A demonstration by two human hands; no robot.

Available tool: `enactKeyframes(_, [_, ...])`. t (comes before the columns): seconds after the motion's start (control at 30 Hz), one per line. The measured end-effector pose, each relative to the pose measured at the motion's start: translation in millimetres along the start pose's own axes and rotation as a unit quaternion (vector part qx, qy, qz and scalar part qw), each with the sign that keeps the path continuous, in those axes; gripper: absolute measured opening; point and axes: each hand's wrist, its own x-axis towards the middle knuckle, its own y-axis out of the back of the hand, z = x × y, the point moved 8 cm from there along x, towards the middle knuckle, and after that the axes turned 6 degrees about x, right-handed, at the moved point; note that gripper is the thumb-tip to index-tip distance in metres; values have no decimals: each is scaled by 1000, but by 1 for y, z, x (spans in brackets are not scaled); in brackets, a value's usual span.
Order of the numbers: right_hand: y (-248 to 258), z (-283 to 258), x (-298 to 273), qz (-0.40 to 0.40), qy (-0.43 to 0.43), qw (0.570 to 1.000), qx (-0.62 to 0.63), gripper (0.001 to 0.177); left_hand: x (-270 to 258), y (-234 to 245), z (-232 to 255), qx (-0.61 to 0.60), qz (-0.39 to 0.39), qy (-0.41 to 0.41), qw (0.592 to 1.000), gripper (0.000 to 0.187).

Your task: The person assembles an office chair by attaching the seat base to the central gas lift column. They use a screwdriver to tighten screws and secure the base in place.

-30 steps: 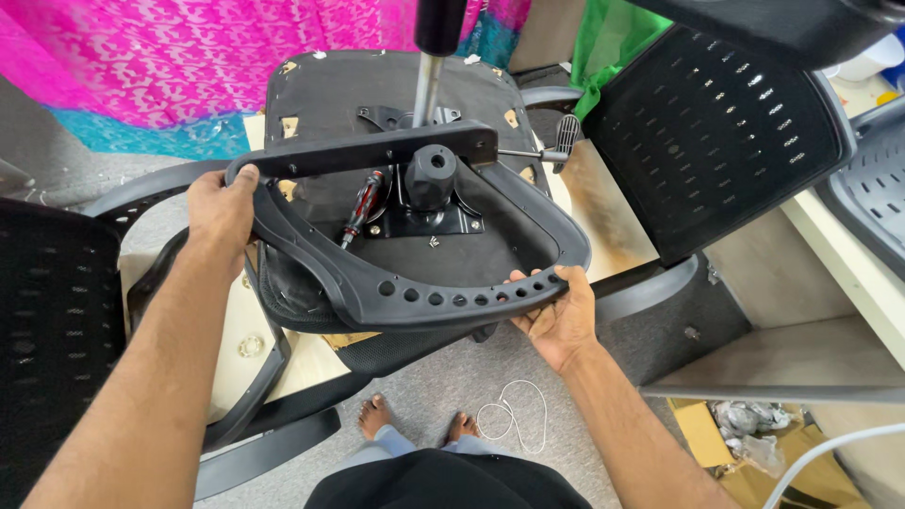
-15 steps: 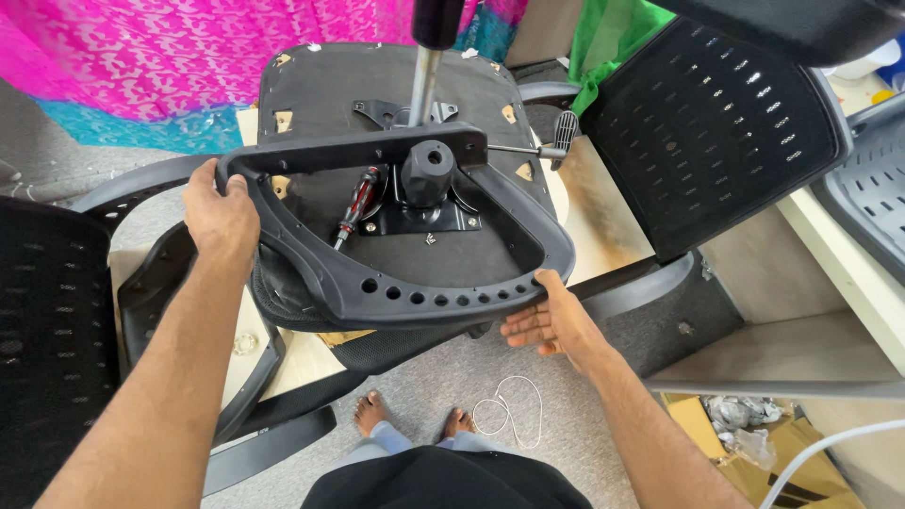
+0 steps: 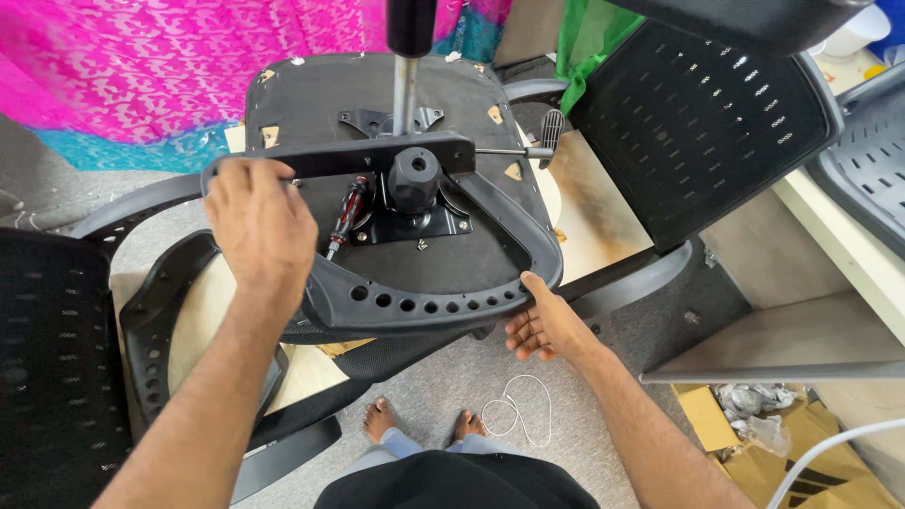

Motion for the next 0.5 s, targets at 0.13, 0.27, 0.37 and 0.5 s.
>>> enactKeyframes(0.13, [-1, -3, -2, 0, 18, 1000, 9, 78, -8, -34, 26, 75, -198, -8, 977, 26])
enactKeyframes(0.27, [3, -7, -7, -10, 10, 1000, 7, 77, -19, -70, 25, 120, -317, -5, 941, 44])
enactKeyframes(0.37, [3, -11, -10, -13, 4, 1000, 4, 77, -19, -84, 23, 141, -330, -39, 933, 31])
enactKeyframes(0.5, [1, -10, -9, -9, 2, 1000, 6, 77, -12, -93, 23, 141, -375, -20, 916, 31])
